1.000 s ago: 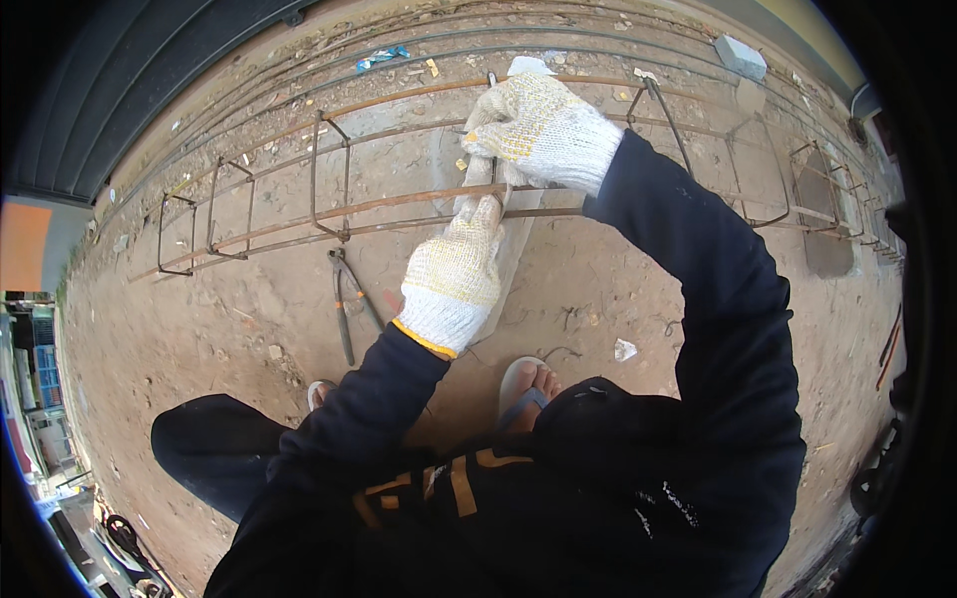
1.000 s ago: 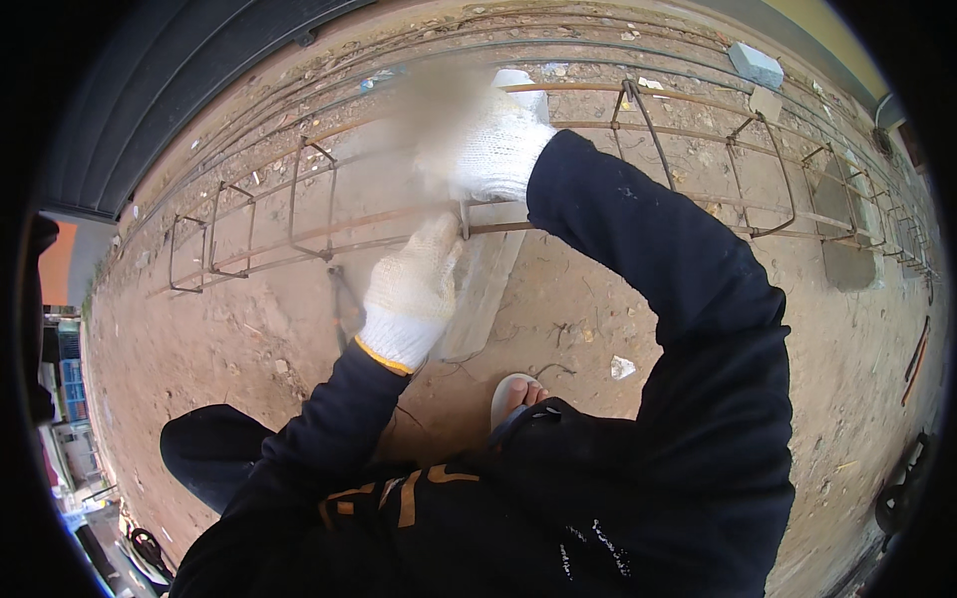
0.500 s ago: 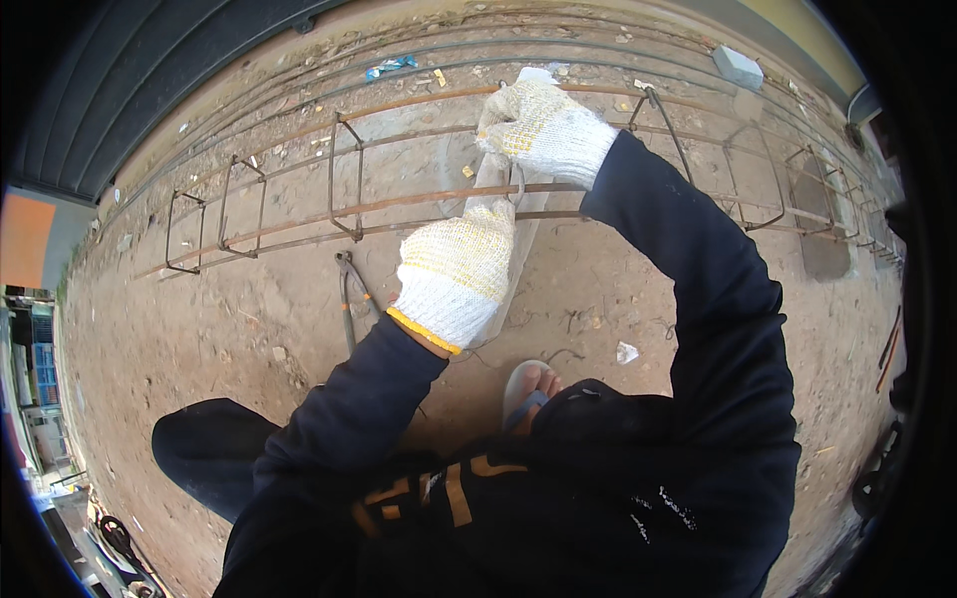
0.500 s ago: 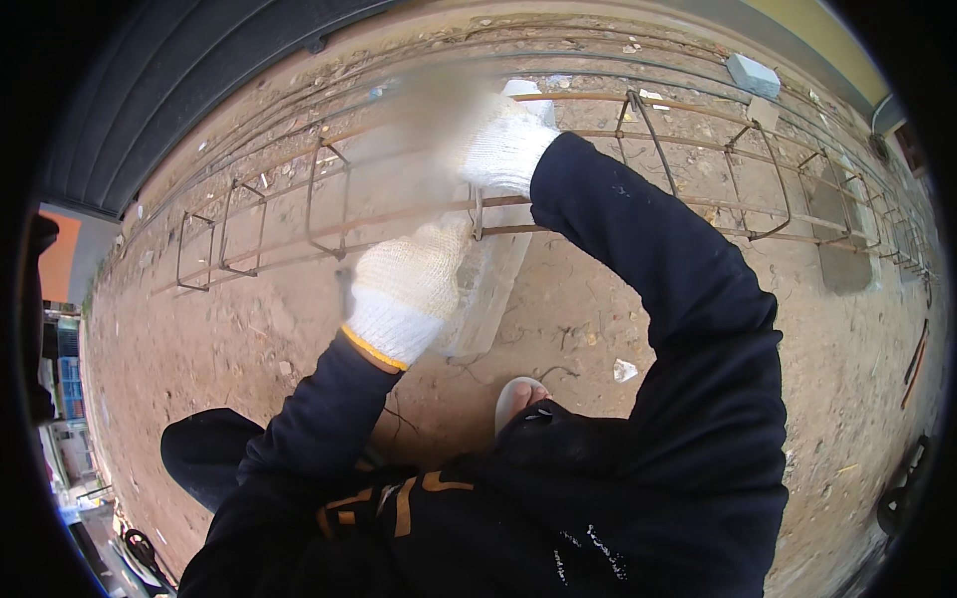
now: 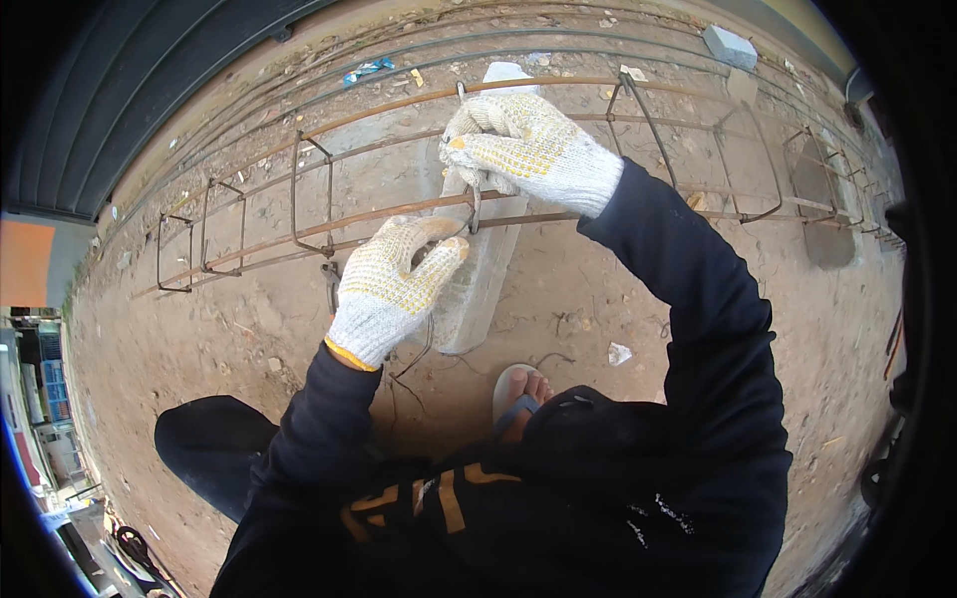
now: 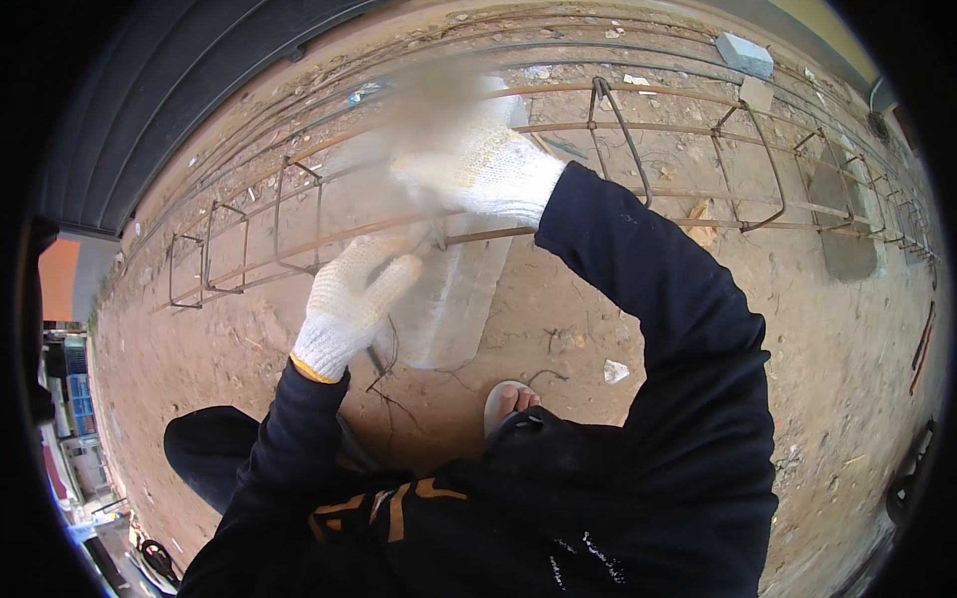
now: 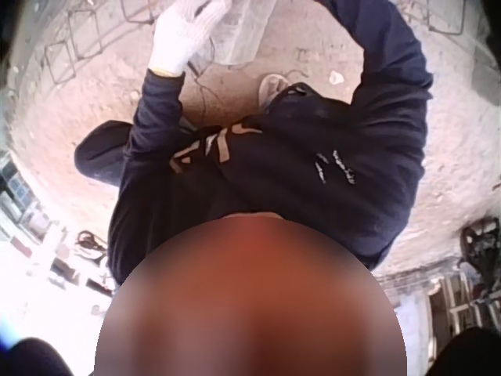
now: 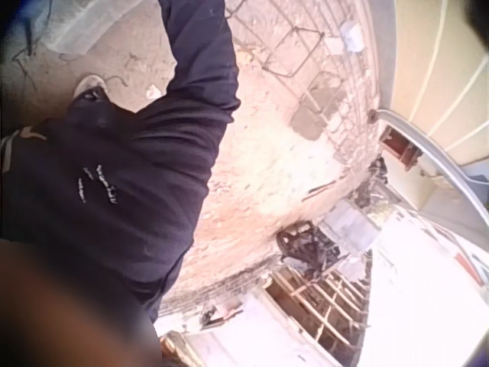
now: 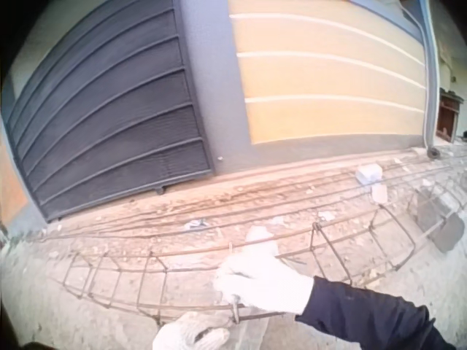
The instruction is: The person assembles a metal frame by wrapping wire around the joints and twisting it with pliers. They repeat this process at multiple connection points along the frame.
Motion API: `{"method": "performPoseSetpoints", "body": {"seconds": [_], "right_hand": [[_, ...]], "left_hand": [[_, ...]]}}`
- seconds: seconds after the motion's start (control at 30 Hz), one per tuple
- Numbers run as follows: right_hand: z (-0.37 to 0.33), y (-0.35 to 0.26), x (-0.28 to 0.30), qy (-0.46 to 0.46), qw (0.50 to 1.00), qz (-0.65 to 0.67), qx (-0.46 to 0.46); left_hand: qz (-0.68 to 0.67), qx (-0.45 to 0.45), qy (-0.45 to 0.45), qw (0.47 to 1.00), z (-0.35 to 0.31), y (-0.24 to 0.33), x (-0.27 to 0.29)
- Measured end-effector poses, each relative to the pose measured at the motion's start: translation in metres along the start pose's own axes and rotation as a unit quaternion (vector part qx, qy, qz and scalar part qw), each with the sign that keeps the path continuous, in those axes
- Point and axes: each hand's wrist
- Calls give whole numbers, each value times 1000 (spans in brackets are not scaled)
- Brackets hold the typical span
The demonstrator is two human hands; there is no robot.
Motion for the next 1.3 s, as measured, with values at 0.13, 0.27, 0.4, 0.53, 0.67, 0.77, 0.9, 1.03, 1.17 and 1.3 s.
{"method": "performPoseSetpoints", "body": {"seconds": [0.13,0.27,0.4,0.53,0.67,0.77,0.9,1.03,1.17,1.3], "right_hand": [[4,1,2,-39,988,139,-62],[8,7,-2,-36,993,104,-41],[10,7,-6,3,994,108,-18],[2,3,-10,37,983,177,-9],[-10,1,-9,52,977,189,86],[-17,-1,-6,81,971,123,186],[-37,0,-4,55,966,-41,249],[-61,5,-12,25,920,-226,319],[-74,13,-17,-70,915,-318,237],[-81,21,-19,-70,908,-345,227]], "left_hand": [[-192,90,-9,977,4,-4,-11],[-629,202,-40,750,18,3,-27],[-462,260,4,848,23,21,-41],[-384,183,116,897,31,29,-58],[-380,139,139,904,33,16,-65],[-378,110,114,912,33,2,-61],[-221,-41,100,969,37,-17,-55],[-312,-14,41,949,40,-32,-61],[-118,-143,65,981,39,-39,-61],[-153,-84,0,985,40,-34,-54]]}}
Point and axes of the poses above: each hand's wrist, its own z-axis towards the middle knuckle, its own x-axis out of the back of the hand, y = z × x, and after that the axes turned 3 degrees about -y, right-handed
